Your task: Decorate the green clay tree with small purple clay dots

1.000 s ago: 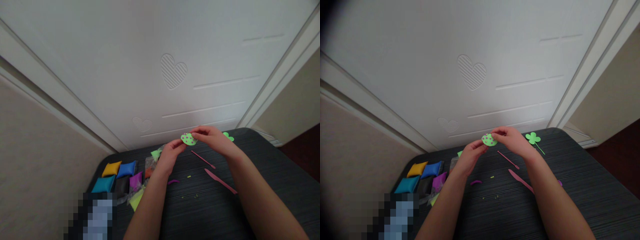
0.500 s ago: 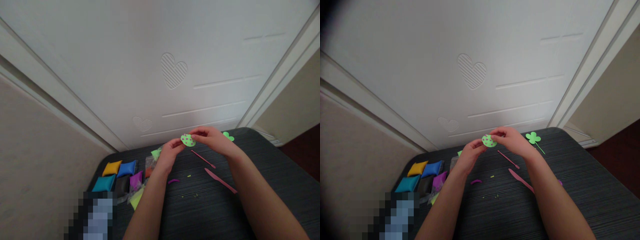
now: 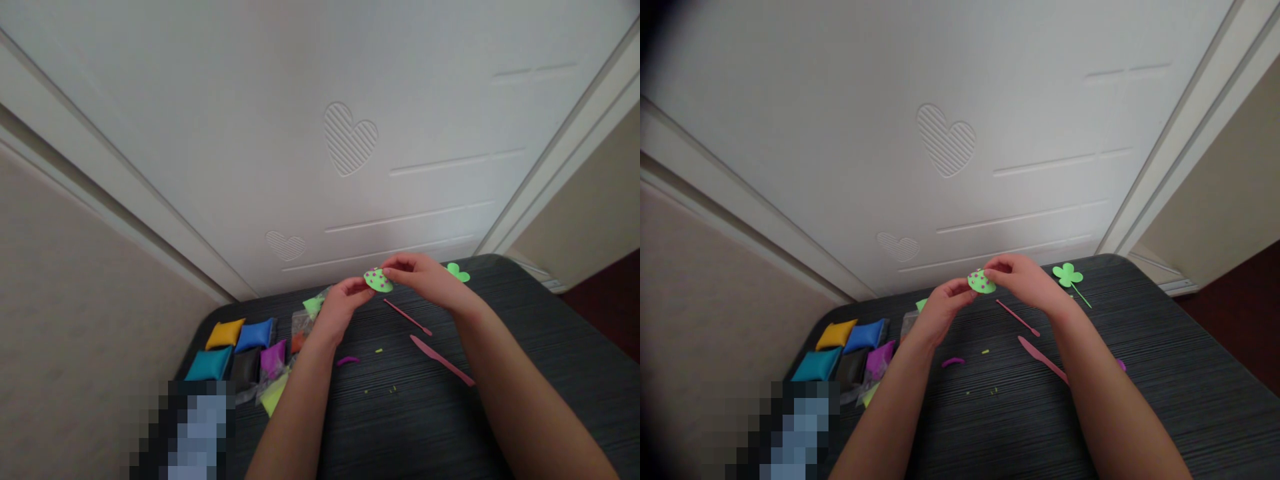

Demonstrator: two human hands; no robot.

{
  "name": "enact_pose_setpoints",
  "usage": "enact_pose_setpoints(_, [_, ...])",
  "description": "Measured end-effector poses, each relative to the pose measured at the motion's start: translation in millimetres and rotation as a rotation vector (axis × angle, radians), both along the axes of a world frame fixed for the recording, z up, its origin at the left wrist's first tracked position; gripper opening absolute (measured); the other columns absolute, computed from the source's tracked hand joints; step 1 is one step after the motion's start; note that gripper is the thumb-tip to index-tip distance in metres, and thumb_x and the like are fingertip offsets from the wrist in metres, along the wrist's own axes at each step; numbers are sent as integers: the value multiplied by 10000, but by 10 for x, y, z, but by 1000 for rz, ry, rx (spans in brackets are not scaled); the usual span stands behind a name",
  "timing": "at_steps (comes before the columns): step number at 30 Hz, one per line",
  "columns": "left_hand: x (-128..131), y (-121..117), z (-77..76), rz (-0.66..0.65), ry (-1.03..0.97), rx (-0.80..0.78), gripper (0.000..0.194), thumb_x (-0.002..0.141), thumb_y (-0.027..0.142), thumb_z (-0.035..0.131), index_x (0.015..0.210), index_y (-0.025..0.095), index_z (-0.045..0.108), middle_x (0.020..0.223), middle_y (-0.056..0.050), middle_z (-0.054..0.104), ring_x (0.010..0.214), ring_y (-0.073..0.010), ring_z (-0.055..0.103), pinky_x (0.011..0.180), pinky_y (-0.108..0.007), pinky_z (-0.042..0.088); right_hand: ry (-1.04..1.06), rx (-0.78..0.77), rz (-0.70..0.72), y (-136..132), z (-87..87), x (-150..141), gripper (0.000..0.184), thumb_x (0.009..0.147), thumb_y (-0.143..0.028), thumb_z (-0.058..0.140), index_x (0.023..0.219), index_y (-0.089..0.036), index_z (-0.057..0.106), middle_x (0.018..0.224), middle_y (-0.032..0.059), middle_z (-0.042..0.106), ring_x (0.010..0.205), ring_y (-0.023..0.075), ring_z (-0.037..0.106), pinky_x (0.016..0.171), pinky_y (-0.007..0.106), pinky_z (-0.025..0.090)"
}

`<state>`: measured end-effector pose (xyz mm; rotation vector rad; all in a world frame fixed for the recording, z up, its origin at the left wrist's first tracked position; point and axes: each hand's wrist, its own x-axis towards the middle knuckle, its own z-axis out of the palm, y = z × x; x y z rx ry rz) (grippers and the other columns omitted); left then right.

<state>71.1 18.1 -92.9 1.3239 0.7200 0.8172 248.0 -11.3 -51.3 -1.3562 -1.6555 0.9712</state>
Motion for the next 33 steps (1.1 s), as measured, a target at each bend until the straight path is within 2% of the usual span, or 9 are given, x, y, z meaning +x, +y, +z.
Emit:
enact_pose_setpoints(10, [-37, 4, 17, 0, 174, 61, 278, 633, 306, 635, 864, 150, 639, 874, -54, 653, 798, -170, 572, 804, -316, 388, -42, -66, 29, 63, -112, -23, 250, 755, -351, 488, 872, -169, 613, 873, 28, 647, 799, 150, 570, 748, 284, 421])
enact_pose_setpoints(14, [-111, 35, 43, -4, 262, 92, 212, 632, 292, 620, 791, 159, 660, 800, -47, 665, 768, -186, 579, 780, -327, 394, -56, -85, 48, 92, -174, -24, 247, 750, -348, 490, 858, -165, 615, 859, 29, 649, 793, 152, 570, 736, 277, 417])
enact_pose_setpoints(23, [-431, 206, 117, 328, 369, 199, 301, 650, 377, 595, 844, 150, 630, 822, -56, 638, 767, -175, 563, 718, -288, 400, -109, -167, 132, 113, -290, -50, 270, 744, -357, 483, 858, -163, 632, 797, 26, 654, 720, 141, 556, 672, 267, 407])
enact_pose_setpoints(33, [-384, 190, 128, 366, 370, 277, 283, 678, 393, 565, 833, 168, 641, 820, -52, 643, 771, -176, 564, 725, -286, 405, -189, -275, 188, 184, -526, -86, 263, 702, -348, 519, 829, -154, 644, 753, 23, 640, 657, 134, 536, 612, 257, 401])
